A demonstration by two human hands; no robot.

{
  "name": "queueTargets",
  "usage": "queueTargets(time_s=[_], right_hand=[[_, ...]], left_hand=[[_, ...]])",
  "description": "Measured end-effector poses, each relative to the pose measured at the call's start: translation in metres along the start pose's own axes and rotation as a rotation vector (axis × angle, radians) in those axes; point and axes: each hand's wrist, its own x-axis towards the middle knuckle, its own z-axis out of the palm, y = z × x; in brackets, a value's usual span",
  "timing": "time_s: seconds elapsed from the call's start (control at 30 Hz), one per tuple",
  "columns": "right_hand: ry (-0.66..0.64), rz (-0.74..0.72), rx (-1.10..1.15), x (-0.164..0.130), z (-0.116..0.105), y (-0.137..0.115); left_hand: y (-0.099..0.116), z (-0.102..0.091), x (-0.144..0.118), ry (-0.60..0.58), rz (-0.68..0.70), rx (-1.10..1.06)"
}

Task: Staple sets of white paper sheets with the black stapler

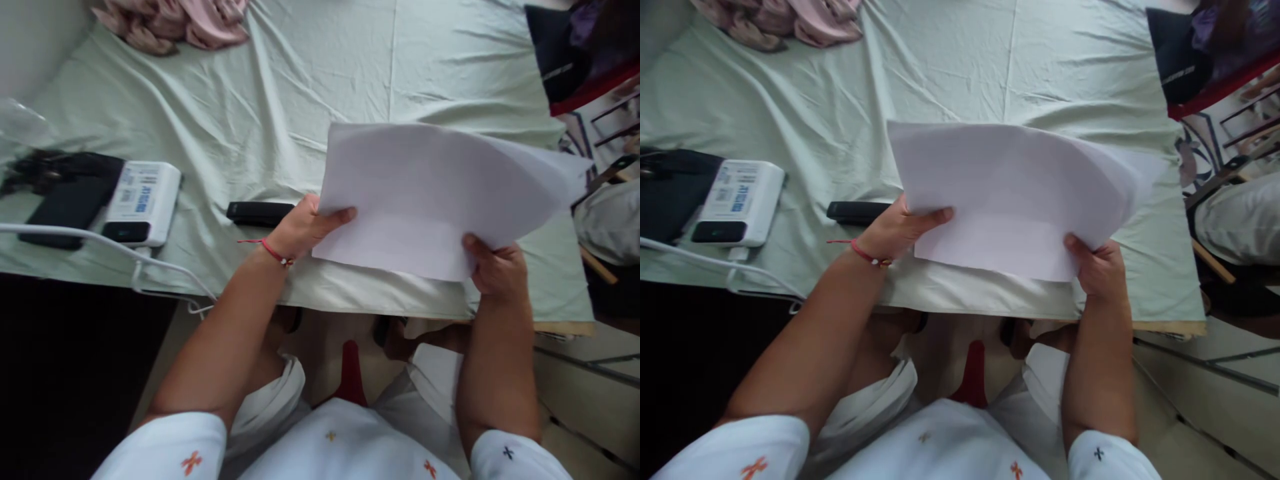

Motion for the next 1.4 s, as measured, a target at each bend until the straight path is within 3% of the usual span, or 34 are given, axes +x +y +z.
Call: queueTargets(time_s=[0.07,0.17,0.27,0.57,0.77,1.03,1.23,1.4], right_hand=[[-0.057,0.047,0.017,0.001,-0.001,-0.003],[-0.149,0.115,0.013,0.001,-0.004,-0.006],[-0.181,0.166,-0.006,0.0,-0.003,-0.007],[-0.048,0.191,-0.028,-0.002,0.008,-0.014],[-0.054,0.186,-0.075,-0.001,0.008,-0.01],[0.058,0.151,-0.137,0.002,0.007,-0.007],[0.088,0.179,-0.089,0.0,0.011,-0.014],[0.019,0.217,-0.155,-0.001,0.012,-0.014]], left_hand=[[0.001,0.0,-0.001,0.001,-0.038,-0.118],[0.004,0.002,-0.003,0.094,-0.116,-0.219],[0.005,0.004,-0.003,0.084,-0.146,-0.244],[0.001,0.002,-0.001,-0.048,-0.143,-0.191],[-0.001,0.003,-0.004,-0.043,-0.123,-0.087],[0.004,0.01,-0.035,0.146,0.01,0.188],[0.017,-0.004,-0.051,0.531,0.254,0.384],[0.016,-0.024,-0.048,0.711,0.348,0.461]])
